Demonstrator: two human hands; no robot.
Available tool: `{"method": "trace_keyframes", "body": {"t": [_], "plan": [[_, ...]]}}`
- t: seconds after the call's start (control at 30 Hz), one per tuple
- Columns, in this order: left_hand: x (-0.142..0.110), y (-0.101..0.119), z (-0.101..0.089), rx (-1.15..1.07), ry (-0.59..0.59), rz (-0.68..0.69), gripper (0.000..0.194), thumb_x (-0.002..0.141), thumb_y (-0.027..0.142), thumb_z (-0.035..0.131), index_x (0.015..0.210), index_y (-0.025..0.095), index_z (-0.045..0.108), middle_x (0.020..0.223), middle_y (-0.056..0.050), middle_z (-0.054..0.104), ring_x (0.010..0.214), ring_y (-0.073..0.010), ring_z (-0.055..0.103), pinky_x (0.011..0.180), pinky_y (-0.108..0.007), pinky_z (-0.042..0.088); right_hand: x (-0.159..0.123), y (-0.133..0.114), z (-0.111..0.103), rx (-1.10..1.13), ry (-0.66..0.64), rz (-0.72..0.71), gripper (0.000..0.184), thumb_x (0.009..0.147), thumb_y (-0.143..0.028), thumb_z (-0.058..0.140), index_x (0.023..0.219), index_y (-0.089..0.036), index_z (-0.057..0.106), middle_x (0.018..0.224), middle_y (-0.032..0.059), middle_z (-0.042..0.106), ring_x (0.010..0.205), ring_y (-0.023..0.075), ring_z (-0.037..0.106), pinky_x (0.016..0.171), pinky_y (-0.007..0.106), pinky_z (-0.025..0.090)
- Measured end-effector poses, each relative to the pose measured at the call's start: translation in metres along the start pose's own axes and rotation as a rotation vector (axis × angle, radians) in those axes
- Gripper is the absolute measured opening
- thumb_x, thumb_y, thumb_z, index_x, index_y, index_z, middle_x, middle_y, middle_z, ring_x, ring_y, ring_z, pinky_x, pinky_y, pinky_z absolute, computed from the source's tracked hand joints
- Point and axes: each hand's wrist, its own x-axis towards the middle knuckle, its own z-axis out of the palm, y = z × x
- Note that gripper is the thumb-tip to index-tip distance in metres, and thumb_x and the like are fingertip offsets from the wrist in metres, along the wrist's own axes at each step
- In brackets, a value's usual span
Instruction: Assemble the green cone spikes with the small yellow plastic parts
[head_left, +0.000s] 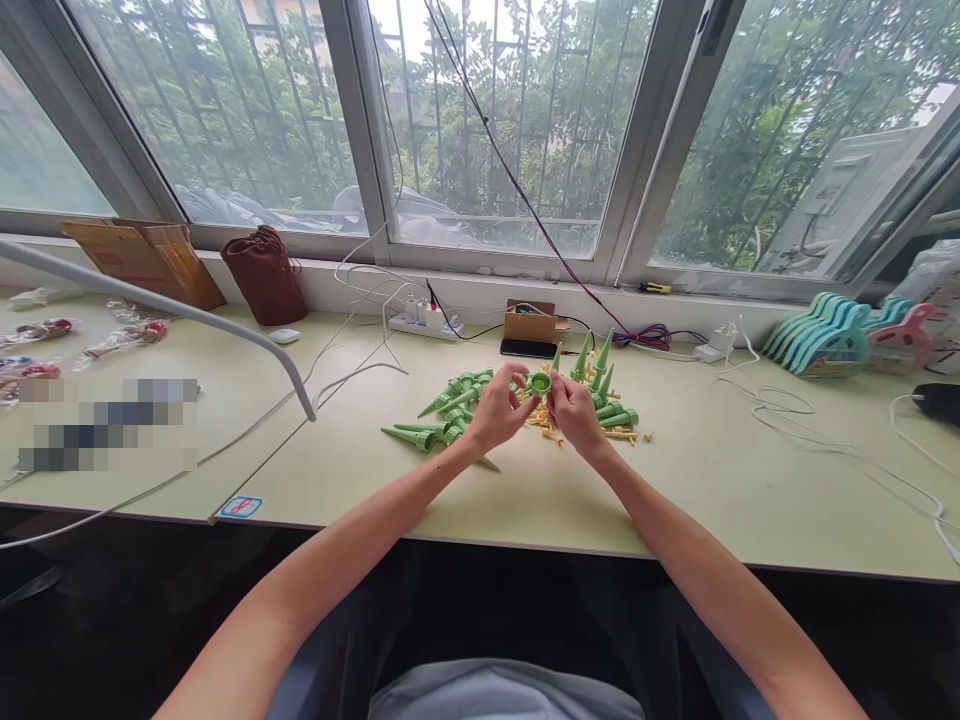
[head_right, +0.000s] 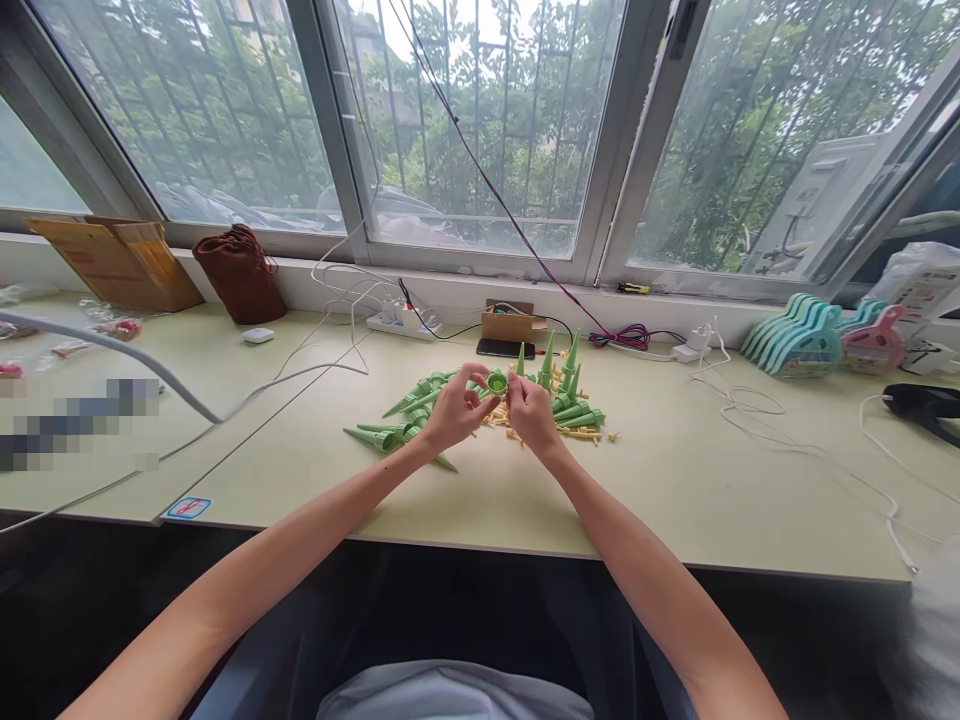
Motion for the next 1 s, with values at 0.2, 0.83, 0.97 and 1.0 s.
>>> {"method": "trace_keyframes", "body": {"t": [0.2,0.83,0.97,1.0], "plan": [[0.005,-0.004,0.002,-0.333,-0.036,-0.216,0.030,0.086,0.044,0.056,0.101,0.020,0.047,0.070,0.003,0.055,0.040,-0.0059,0.046,0.038,-0.018,0.034,-0.003,-0.005,-0.002,-0.122,0.015,-0.092,0.051,0.095,-0.061,0.032,0.064,-0.021,0.041,0.053,-0.0010,0.044,0.048,0.0121,0.040,0.049,0.027,0.032],[0.004,0.008,-0.004,-0.501,-0.125,-0.376,0.030,0.083,0.043,0.062,0.095,0.020,0.049,0.076,0.002,0.054,0.042,-0.0057,0.049,0.040,-0.021,0.038,-0.006,-0.008,-0.005,-0.212,-0.139,-0.192,0.047,0.097,-0.054,0.033,0.066,-0.020,0.045,0.058,-0.0013,0.049,0.052,0.0113,0.042,0.054,0.025,0.033],[0.003,0.009,-0.005,-0.437,-0.146,-0.333,0.032,0.084,0.043,0.062,0.102,0.021,0.048,0.078,0.001,0.057,0.044,-0.0056,0.051,0.041,-0.020,0.039,-0.005,-0.005,-0.005,-0.239,-0.137,-0.205,0.044,0.097,-0.052,0.034,0.069,-0.020,0.044,0.057,-0.0022,0.048,0.051,0.0114,0.041,0.053,0.025,0.031],[0.002,0.009,-0.006,-0.417,-0.152,-0.317,0.033,0.084,0.044,0.062,0.104,0.021,0.048,0.078,0.002,0.057,0.044,-0.0055,0.051,0.041,-0.020,0.039,-0.005,-0.005,-0.005,-0.243,-0.135,-0.206,0.043,0.097,-0.052,0.034,0.069,-0.020,0.044,0.057,-0.0024,0.047,0.051,0.0113,0.040,0.053,0.025,0.031]]}}
